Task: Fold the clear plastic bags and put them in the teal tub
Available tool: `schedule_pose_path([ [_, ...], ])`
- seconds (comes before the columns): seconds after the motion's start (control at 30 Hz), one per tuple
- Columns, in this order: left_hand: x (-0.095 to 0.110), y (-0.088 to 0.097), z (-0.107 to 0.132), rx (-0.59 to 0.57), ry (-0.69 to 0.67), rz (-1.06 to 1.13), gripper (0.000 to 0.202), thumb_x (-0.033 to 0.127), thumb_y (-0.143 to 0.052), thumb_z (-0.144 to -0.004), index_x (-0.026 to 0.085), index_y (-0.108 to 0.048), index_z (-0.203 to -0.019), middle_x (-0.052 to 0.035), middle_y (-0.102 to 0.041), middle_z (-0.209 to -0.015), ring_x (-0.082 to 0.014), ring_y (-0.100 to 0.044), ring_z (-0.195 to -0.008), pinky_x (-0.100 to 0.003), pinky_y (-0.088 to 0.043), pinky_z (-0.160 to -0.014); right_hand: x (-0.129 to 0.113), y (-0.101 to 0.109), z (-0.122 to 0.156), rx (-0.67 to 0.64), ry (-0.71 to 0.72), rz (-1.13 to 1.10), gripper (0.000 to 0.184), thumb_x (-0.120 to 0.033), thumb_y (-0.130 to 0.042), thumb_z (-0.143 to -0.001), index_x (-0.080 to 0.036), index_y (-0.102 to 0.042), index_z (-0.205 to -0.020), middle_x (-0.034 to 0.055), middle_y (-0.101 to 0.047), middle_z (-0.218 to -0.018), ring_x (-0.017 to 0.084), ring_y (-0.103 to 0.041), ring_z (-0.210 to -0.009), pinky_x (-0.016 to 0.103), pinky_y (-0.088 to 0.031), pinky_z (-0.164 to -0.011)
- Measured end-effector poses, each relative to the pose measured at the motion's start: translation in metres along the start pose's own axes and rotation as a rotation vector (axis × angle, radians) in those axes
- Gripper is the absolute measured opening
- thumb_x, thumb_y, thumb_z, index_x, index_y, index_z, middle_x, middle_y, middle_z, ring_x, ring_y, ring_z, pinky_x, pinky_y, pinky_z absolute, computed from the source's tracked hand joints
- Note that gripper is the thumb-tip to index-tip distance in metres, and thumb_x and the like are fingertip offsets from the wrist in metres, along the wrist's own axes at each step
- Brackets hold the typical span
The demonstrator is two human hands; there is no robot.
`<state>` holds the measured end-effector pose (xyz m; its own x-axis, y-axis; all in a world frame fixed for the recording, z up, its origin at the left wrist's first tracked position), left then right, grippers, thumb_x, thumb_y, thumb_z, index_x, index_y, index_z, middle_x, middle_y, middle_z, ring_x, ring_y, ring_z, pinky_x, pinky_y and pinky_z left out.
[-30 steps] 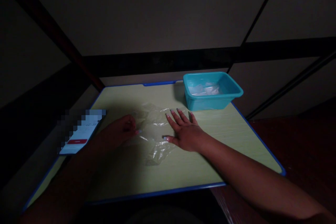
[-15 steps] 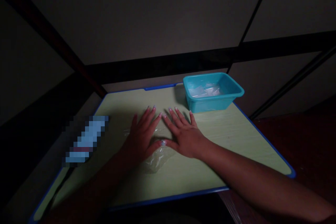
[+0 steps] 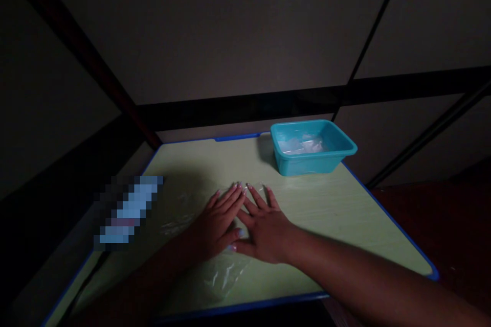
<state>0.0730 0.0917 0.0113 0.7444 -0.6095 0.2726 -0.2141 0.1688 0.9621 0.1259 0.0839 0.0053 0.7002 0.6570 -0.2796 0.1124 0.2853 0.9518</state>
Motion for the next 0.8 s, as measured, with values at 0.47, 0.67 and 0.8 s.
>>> schedule_pose_path([
  [0.47, -0.120, 0.031, 0.035, 0.129, 0.682, -0.258, 0.069, 0.052, -0.028, -0.095, 0.004, -0.025, -0.145, -0.0230, -0.019, -0.154, -0.0329, -0.016, -0.144, -0.062, -0.025, -0.107, 0.013, 0.000, 0.004, 0.004, -0.003, 0.012, 0.082, -0.073, -0.037, -0.084, -0.032, -0.012, -0.150, 0.0087, -0.006, -0.157, 0.042, 0.003, -0.141, 0.070, -0.002, -0.106],
  [0.67, -0.070, 0.036, 0.020, 0.242, 0.388, -0.192, 0.066, 0.048, -0.033, -0.095, 0.011, -0.020, -0.148, -0.0196, -0.011, -0.157, -0.0295, -0.008, -0.145, -0.058, -0.024, -0.110, 0.020, 0.003, 0.003, -0.027, -0.079, 0.006, 0.089, -0.079, -0.032, -0.080, -0.028, -0.012, -0.151, 0.0117, -0.003, -0.156, 0.044, 0.008, -0.140, 0.071, 0.001, -0.105],
  [0.8, -0.042, 0.014, 0.013, 0.072, 0.210, -0.138, 0.069, 0.051, -0.039, -0.092, 0.015, -0.020, -0.149, -0.0157, -0.015, -0.157, -0.0297, -0.012, -0.145, -0.060, -0.022, -0.111, 0.024, 0.008, 0.003, -0.005, -0.100, -0.007, 0.090, -0.078, -0.036, -0.079, -0.028, -0.014, -0.150, 0.0130, -0.004, -0.156, 0.046, 0.006, -0.139, 0.073, -0.001, -0.104],
])
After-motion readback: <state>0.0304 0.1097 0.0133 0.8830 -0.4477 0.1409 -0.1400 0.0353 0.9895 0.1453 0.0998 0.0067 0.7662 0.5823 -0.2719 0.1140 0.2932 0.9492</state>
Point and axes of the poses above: each hand's wrist, its own z-axis away from the middle knuckle, its own y-axis out of the back of the hand, x = y × z, the point moved 10 cm from there along -z, towards the middle knuckle
